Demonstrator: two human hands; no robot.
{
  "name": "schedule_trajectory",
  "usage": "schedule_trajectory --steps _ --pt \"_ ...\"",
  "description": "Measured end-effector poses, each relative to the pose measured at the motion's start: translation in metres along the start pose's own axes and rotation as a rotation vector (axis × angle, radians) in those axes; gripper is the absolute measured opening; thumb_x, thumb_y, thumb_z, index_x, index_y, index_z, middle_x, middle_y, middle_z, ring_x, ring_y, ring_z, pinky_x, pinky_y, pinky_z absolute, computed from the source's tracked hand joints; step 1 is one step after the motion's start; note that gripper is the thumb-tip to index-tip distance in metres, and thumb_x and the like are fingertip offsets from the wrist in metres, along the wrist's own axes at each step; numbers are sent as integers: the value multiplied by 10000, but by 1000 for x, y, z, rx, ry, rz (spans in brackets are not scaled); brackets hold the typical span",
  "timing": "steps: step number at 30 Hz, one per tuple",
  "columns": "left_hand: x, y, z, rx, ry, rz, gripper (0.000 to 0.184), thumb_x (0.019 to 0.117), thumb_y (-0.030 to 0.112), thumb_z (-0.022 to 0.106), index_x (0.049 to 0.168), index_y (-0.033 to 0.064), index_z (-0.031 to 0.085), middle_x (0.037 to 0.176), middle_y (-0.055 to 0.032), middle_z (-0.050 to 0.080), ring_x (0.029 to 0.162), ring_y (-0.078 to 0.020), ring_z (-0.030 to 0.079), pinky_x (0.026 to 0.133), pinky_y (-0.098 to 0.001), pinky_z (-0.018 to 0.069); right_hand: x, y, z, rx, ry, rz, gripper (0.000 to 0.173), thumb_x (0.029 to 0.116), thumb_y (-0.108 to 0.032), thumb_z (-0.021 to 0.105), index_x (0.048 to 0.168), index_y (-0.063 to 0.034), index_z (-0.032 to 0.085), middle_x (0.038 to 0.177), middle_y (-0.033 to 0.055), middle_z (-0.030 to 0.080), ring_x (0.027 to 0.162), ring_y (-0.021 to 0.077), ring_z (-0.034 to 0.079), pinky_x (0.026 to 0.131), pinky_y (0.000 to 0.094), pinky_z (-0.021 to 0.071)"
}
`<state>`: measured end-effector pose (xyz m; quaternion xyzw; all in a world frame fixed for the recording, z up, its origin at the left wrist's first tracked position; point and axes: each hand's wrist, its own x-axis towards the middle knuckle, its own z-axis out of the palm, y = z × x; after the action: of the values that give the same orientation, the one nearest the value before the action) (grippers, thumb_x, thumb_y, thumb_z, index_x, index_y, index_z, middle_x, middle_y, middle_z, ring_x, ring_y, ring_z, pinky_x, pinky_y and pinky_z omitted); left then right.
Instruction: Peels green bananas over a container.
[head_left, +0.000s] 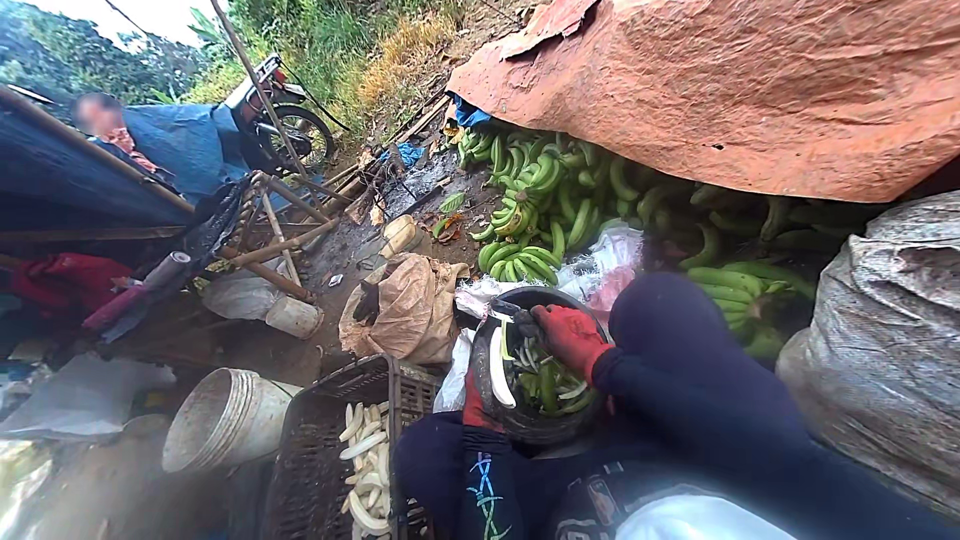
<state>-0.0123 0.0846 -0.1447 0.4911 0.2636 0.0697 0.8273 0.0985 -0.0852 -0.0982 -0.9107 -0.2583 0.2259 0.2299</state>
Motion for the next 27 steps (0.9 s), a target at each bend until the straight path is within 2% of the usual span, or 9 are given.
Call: schedule_trajectory --steps 4,8,11,14,17,18,21,24,27 --pt "-2 3 -6 242 266 159 431 1127 327 282 1306 54 563 998 -77 646 811 -103 623 718 -282 550 -15 6 -12 108 -56 16 377 1081 -264 485 1384 -57 569 1277 245 649 1209 421 632 985 611 488" --pt "-8 13 13 432 506 153 432 1128 207 303 1394 -81 485 1334 -254 566 1169 -256 577 1024 -391 458 -47 2 7 272 -208 -191 343 1080 -226 516 1351 -33 600 1219 244 672 1152 409 649 998 610 475" --pt "-22 25 38 455 560 130 408 1126 175 303 1402 -74 472 1328 -244 571 1144 -251 590 994 -394 480 -58 -12 22 226 -249 -154 364 1073 -190 512 1398 -31 561 1273 254 650 1205 412 631 1020 600 472" --pt "-34 29 58 273 493 176 418 1131 218 246 1386 -33 462 1163 -161 586 947 -164 585 844 -316 510 -46 -11 26 262 -314 -72 363 1101 -168 453 1407 8 539 1318 281 624 1255 422 602 1068 592 441" --pt "-12 27 -5 168 481 356 409 1122 332 276 1186 38 552 854 -51 603 690 -100 600 611 -273 537 -30 3 22 249 -288 8 384 1115 -239 430 1396 -7 549 1328 256 627 1260 400 606 1077 587 443" --pt "-14 37 -29 194 556 416 393 1116 350 294 1171 64 557 865 -39 612 704 -91 606 616 -271 542 -27 8 15 233 -262 29 394 1113 -263 432 1398 -19 552 1328 249 632 1257 397 611 1071 593 448" --pt "-63 93 -91 383 935 483 461 1128 263 292 1456 -31 429 1386 -222 532 1221 -255 553 1033 -426 464 -21 18 -8 220 -218 74 414 1120 -266 422 1426 -10 534 1363 270 609 1302 419 576 1094 604 413" --pt "-105 140 -143 714 1310 324 495 1130 255 308 1466 -95 405 1486 -287 461 1386 -339 462 1147 -459 363 -8 26 -14 198 -189 142 438 1102 -305 481 1421 -10 538 1342 272 620 1280 430 587 1077 619 422" --pt "-111 142 -139 960 1534 255 571 1118 299 347 1461 -157 376 1481 -359 437 1429 -436 408 1174 -503 323 10 20 -6 149 -203 182 555 1058 -465 552 1407 -34 537 1292 247 647 1243 412 611 1048 618 446"
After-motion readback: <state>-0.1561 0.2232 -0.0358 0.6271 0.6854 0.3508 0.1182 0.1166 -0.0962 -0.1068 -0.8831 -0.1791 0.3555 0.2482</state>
